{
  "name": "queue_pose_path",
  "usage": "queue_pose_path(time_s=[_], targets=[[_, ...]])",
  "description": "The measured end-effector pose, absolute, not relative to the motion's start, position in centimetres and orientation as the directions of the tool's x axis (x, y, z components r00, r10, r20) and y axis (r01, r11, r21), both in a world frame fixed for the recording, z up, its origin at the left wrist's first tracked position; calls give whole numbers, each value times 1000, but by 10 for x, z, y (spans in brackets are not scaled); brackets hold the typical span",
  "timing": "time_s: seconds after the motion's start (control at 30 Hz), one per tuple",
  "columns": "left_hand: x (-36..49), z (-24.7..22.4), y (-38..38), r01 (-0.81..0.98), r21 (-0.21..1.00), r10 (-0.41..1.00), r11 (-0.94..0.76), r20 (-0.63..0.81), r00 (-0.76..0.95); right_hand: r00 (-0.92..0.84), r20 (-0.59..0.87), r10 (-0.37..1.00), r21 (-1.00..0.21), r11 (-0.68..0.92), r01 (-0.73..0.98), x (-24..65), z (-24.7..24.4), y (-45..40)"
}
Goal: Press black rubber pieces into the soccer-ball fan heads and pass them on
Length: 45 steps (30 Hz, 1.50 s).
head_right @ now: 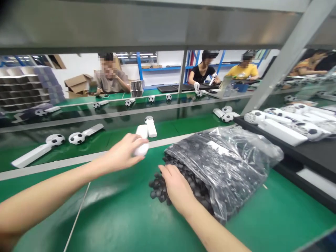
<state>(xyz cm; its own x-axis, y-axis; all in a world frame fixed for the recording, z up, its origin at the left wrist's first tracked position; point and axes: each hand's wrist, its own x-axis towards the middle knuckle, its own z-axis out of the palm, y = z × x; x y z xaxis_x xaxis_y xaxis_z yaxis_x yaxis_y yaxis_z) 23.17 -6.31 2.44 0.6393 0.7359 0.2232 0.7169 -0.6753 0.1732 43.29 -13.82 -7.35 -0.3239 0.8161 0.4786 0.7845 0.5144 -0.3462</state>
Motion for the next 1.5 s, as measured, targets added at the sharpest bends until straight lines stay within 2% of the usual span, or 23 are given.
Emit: queue_pose_path(time_s=[0.1, 0.2, 0.27, 0.37, 0.47, 0.57, 0.63, 0.73, 0.83, 0.93, 1.1, 1.2, 1.33, 1.5], targets=[[198, 25, -126, 772, 78, 773, -631, 154, 616, -337, 475, 812, -371, 533, 760, 432, -71, -138], [174, 13, -157, 829, 90, 834, -551, 30, 551, -308, 462, 832, -463, 522, 717, 429, -67, -138], [160, 3, -156, 808, 119, 811, -576, -34, 583, -286, 459, 841, -533, 519, 668, 426, -62, -139], [140, -8, -133, 699, 155, 695, -698, -92, 714, -255, 475, 843, -604, 522, 601, 418, -52, -142], [136, -14, -114, 591, 147, 588, -793, -69, 806, -211, 383, 899, -730, 435, 527, 408, -42, -147], [153, -19, -114, 645, 63, 645, -762, -12, 764, -210, 230, 950, -861, 299, 412, 396, -36, -148], [168, -24, -120, 770, 52, 771, -636, -3, 637, -235, 260, 937, -855, 336, 395, 389, -35, -148], [181, -32, -130, 857, 152, 868, -492, 3, 497, -291, 387, 875, -774, 480, 414, 379, -39, -149], [181, -36, -134, 832, 232, 860, -504, 45, 509, -348, 433, 831, -723, 551, 417, 370, -46, -153], [176, -36, -134, 801, 288, 839, -525, 18, 543, -380, 446, 811, -697, 580, 421, 365, -53, -156], [176, -34, -132, 786, 358, 844, -504, 12, 536, -336, 424, 841, -728, 538, 426, 361, -59, -154], [177, -34, -131, 787, 376, 853, -489, 16, 522, -297, 383, 875, -785, 478, 394, 361, -63, -152], [178, -34, -128, 764, 458, 863, -455, 14, 506, -299, 301, 905, -864, 392, 316, 360, -66, -152], [176, -36, -124, 739, 498, 864, -454, 43, 501, -293, 333, 897, -809, 431, 399, 357, -68, -155]])
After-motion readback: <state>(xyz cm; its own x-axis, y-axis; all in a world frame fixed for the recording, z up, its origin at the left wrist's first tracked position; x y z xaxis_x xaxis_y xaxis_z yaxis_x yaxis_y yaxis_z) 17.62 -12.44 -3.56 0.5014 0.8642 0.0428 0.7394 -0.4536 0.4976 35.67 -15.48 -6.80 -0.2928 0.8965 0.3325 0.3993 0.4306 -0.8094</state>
